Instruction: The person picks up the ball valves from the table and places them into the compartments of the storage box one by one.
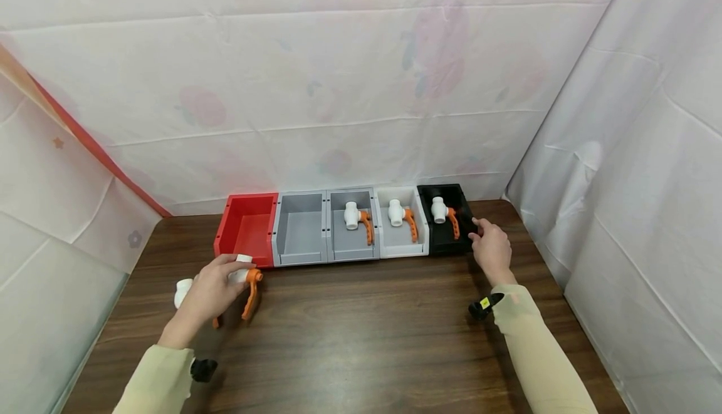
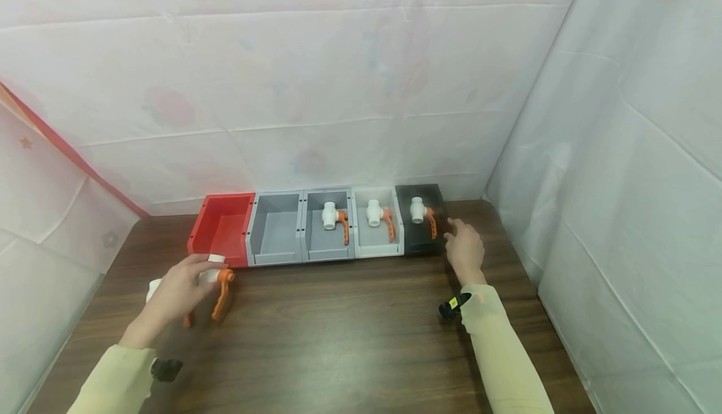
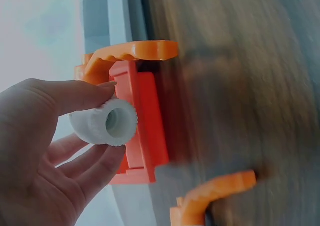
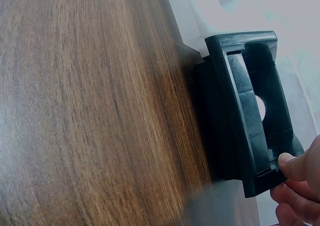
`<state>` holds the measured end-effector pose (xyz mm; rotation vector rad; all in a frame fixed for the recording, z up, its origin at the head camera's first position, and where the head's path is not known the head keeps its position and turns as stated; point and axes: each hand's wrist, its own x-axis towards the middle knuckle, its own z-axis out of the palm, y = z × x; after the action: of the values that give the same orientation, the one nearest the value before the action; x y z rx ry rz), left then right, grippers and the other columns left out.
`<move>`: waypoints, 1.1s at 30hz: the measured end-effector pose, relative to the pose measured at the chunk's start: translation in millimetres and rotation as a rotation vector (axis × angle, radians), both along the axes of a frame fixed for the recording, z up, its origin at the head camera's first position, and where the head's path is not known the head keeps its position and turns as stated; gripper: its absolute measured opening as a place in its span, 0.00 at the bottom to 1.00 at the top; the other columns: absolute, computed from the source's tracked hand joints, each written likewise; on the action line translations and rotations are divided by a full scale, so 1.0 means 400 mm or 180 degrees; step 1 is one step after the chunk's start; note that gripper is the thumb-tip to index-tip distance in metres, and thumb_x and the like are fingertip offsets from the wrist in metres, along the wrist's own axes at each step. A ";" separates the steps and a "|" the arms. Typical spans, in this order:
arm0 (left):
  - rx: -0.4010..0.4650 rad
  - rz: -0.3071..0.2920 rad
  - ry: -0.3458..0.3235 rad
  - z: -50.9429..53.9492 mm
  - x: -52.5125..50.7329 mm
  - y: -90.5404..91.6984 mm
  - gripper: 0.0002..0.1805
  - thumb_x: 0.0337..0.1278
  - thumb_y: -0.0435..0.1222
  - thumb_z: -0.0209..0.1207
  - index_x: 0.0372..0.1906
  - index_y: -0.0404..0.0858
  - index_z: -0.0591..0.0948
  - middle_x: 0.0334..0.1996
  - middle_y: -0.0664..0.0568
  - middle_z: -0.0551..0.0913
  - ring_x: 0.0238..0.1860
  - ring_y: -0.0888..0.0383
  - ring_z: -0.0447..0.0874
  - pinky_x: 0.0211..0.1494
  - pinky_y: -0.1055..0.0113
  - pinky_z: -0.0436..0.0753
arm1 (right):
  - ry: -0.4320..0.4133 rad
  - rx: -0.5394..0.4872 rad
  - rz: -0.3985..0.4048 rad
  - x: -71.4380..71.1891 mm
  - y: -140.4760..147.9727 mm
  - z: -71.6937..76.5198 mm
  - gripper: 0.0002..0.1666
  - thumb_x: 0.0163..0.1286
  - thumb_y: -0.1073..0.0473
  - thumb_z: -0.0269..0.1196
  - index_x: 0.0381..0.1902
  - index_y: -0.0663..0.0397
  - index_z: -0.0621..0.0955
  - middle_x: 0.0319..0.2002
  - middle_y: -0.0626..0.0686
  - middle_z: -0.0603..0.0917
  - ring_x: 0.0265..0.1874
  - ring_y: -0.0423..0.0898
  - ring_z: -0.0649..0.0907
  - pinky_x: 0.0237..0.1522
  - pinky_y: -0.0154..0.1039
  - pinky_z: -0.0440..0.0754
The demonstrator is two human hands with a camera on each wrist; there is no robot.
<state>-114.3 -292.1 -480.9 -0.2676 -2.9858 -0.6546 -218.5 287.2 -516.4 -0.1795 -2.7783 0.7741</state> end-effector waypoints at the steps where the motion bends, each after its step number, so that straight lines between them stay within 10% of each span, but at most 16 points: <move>1: 0.0025 0.0017 0.0026 0.002 -0.002 0.004 0.20 0.48 0.30 0.72 0.51 0.37 0.86 0.55 0.32 0.76 0.52 0.32 0.76 0.47 0.38 0.81 | -0.0001 0.0007 0.0000 0.000 0.001 -0.001 0.19 0.71 0.60 0.64 0.59 0.55 0.80 0.37 0.58 0.80 0.30 0.58 0.80 0.28 0.53 0.74; 19: 0.0291 0.0455 0.0252 0.051 -0.052 0.076 0.22 0.51 0.31 0.70 0.54 0.34 0.84 0.59 0.30 0.73 0.57 0.30 0.71 0.51 0.35 0.77 | 0.0085 -0.0054 -0.0016 0.001 -0.004 -0.003 0.19 0.70 0.62 0.65 0.58 0.57 0.81 0.35 0.59 0.80 0.30 0.59 0.79 0.31 0.55 0.74; 33: 0.0430 0.0415 0.0454 0.083 -0.126 0.136 0.20 0.52 0.31 0.69 0.54 0.37 0.85 0.59 0.34 0.74 0.59 0.35 0.72 0.52 0.36 0.76 | 0.0039 -0.0003 -0.0022 0.005 0.000 0.002 0.15 0.71 0.58 0.65 0.53 0.56 0.82 0.34 0.57 0.78 0.29 0.57 0.78 0.28 0.51 0.73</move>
<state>-164.7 -237.6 -447.5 -0.1047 -2.7804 -0.7827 -216.4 287.3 -515.6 -0.1840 -2.7643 0.7725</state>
